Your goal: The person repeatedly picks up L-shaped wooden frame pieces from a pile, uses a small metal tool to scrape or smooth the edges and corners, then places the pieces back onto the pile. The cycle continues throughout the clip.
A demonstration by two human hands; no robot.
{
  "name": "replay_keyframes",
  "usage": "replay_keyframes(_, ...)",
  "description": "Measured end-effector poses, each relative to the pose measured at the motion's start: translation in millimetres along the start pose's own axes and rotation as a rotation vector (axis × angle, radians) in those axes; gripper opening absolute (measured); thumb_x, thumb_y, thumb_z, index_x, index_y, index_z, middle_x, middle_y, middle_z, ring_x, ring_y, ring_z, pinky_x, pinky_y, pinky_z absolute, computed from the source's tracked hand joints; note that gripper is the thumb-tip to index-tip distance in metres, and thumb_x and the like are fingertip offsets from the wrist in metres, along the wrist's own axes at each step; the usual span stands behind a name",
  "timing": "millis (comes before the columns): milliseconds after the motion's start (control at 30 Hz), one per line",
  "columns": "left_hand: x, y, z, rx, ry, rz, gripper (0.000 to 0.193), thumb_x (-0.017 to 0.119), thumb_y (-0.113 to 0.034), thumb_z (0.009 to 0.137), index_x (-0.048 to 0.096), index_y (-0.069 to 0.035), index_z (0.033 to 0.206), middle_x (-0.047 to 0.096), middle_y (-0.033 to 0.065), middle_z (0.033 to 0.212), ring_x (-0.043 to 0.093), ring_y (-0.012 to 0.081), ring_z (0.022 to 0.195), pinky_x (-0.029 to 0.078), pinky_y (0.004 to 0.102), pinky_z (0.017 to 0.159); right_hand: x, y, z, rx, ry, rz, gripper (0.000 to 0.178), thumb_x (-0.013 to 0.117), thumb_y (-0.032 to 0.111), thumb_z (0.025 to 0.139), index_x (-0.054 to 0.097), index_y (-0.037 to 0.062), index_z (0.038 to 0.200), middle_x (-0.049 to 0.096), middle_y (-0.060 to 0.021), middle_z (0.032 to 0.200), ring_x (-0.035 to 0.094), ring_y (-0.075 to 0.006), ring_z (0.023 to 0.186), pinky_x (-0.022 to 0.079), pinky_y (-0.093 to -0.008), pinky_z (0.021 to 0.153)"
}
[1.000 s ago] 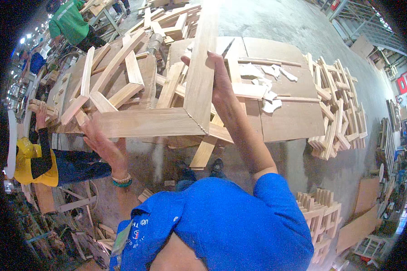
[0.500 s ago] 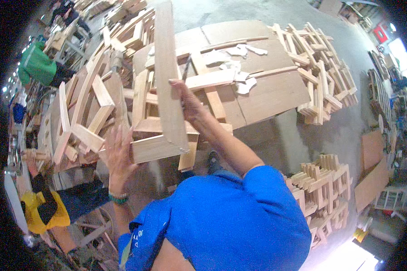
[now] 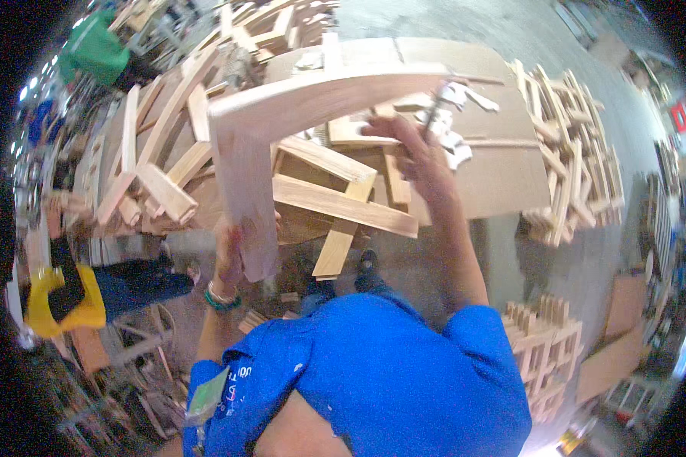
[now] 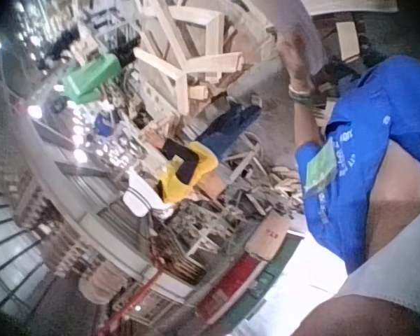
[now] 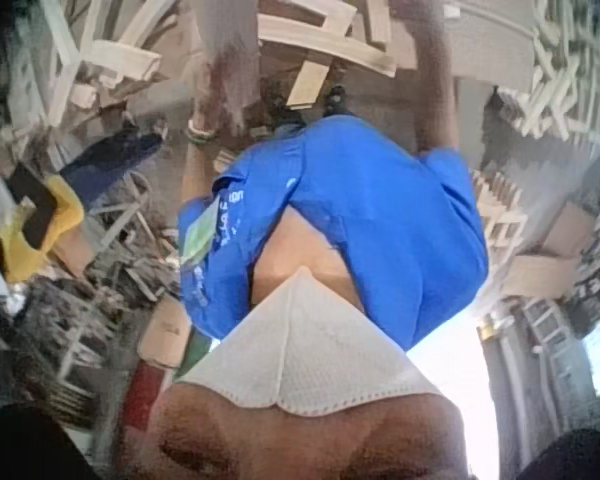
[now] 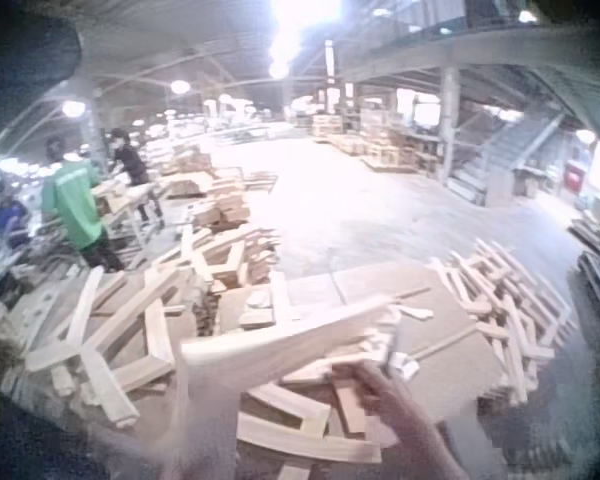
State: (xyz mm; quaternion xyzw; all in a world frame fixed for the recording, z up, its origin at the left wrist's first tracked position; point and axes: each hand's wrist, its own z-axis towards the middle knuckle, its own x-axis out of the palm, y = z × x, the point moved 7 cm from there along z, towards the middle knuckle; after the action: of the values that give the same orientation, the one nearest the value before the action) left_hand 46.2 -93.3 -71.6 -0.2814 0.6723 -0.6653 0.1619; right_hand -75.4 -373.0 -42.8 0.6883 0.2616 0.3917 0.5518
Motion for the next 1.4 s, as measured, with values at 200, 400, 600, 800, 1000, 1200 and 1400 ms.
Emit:
replay_keyframes(200,-6,29,-2,-0.416,0.154,-0.567,0.079,0.042,-0.067,0.085,0.044,-0.001,0.128,0.063,0.0169,0.097,0.064,0.0227,0.078,0.055,0.0322,0.070,-21,60,-21,-0.519,-0.320,-0.986,0.035,0.068,0.023,0.083,0.065,0.0055,0.112,0.065,-0.0109,0.113,0.063,-0.0209,0.099,0.051,-0.0303,0.080)
replay_keyframes(400,-12,56,-26,-0.504,0.165,-0.749,0.082,0.039,-0.071,0.084,0.046,-0.002,0.127,0.064,0.0160,0.092,0.064,0.0224,0.076,0.055,0.0321,0.067,11,42,-9,-0.449,-0.118,-1.260,0.046,0.075,0.017,0.075,0.061,0.0099,0.119,0.058,-0.0114,0.125,0.058,-0.0240,0.111,0.050,-0.0349,0.088)
replay_keyframes(600,-19,55,-74,-0.493,0.013,-0.823,0.085,0.039,-0.073,0.083,0.047,0.001,0.125,0.064,0.0160,0.092,0.064,0.0221,0.076,0.055,0.0312,0.067,63,12,9,-0.432,0.140,-1.429,0.069,0.079,0.024,0.068,0.051,0.0161,0.131,0.048,-0.0101,0.136,0.065,-0.0238,0.094,0.054,-0.0357,0.077)
replay_keyframes(800,-45,52,-165,-0.321,-0.218,-0.673,0.082,0.038,-0.067,0.087,0.044,0.004,0.128,0.064,0.0179,0.097,0.065,0.0223,0.081,0.054,0.0342,0.073,145,-10,15,-0.590,0.523,-1.411,0.064,0.081,0.019,0.061,0.057,0.0150,0.121,0.060,-0.0061,0.095,0.063,-0.0238,0.082,0.051,-0.0344,0.067)
replay_keyframes(1000,-36,101,-267,-0.211,-0.378,-0.736,0.070,0.034,-0.056,0.094,0.047,0.005,0.125,0.064,0.0209,0.102,0.065,0.0259,0.087,0.054,0.0338,0.076,230,-66,-23,-0.637,1.008,-1.398,0.057,0.080,0.017,0.058,0.059,0.0082,0.111,0.059,-0.0103,0.087,0.063,-0.0283,0.078,0.050,-0.0405,0.060)
replay_keyframes(1200,-32,149,-348,-0.096,-0.736,-0.871,0.060,0.041,-0.048,0.095,0.052,0.005,0.120,0.065,0.0175,0.101,0.064,0.0231,0.090,0.051,0.0324,0.080,339,-119,-67,-0.839,1.459,-1.352,0.064,0.078,0.020,0.060,0.055,0.0078,0.118,0.062,-0.0133,0.098,0.063,-0.0287,0.083,0.051,-0.0394,0.065)
replay_keyframes(1400,-51,191,-453,-0.484,-1.492,-0.277,0.070,0.075,-0.045,0.073,0.052,0.005,0.116,0.064,0.0142,0.103,0.062,0.0242,0.092,0.047,0.0337,0.082,445,-169,-151,-0.877,1.678,-1.274,0.060,0.077,0.022,0.063,0.053,0.0055,0.116,0.061,-0.0140,0.103,0.062,-0.0299,0.089,0.050,-0.0404,0.075)
